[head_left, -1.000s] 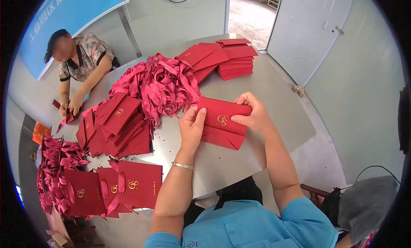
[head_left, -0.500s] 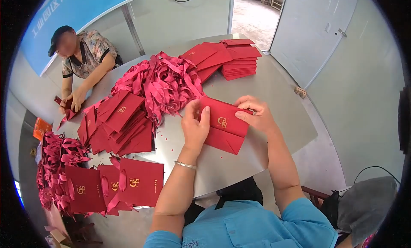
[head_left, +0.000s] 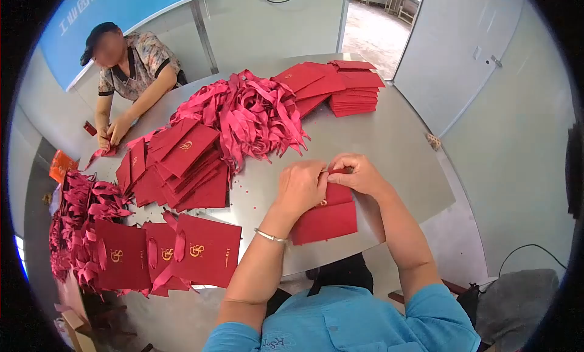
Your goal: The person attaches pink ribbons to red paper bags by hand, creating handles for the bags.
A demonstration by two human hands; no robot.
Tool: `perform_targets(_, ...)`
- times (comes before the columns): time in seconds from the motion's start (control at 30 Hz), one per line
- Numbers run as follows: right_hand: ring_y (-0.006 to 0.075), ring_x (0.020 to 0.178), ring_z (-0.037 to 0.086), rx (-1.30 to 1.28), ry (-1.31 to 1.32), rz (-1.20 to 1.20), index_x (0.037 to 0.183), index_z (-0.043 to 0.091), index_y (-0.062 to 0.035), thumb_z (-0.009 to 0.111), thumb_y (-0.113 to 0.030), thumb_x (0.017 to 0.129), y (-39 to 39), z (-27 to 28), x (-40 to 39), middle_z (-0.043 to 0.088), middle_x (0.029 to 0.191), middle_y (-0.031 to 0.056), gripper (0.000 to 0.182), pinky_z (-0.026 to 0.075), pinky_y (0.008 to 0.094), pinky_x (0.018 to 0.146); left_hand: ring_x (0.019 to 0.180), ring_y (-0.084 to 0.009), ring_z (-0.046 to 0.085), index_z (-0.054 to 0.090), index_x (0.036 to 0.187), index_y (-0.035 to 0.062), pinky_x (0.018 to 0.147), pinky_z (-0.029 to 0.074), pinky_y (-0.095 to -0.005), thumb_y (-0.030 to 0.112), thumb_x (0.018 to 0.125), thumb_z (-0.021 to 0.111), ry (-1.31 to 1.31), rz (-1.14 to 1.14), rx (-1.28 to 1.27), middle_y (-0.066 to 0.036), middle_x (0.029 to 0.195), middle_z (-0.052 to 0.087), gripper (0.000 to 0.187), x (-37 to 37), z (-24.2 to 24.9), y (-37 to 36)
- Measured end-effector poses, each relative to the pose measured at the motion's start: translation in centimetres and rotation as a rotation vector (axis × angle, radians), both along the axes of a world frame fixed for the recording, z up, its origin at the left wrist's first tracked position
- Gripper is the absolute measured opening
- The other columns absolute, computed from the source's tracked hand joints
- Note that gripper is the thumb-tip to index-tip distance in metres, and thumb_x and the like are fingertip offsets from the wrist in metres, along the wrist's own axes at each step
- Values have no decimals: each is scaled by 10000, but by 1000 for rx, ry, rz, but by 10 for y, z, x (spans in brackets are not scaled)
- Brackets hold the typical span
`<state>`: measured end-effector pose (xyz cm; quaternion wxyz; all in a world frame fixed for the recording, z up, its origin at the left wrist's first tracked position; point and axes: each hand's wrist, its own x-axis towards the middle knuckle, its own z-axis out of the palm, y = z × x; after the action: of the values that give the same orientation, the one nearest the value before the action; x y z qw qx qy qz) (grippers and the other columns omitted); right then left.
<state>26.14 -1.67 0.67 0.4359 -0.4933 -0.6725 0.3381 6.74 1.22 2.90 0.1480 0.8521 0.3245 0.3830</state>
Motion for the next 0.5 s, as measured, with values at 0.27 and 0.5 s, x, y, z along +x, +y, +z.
perform_targets(0.27,76,740,540,3,-159,-61,831,662,-26,790,-103,732,0,-3,-11,639,898,16,179,432,237,636,817,-389,636,671,893,51,739,497,-490,182,830,550,246,2,-345,-187,847,669,189,-4,-22,11)
perform_targets(0.5,151,715,597,365,-417,-187,951,645,-24,728,-56,772,18,7,-28,654,970,52,200,462,247,612,843,-373,651,674,925,61,760,507,-477,174,818,540,222,19,-339,-191,875,678,205,-1,-25,12)
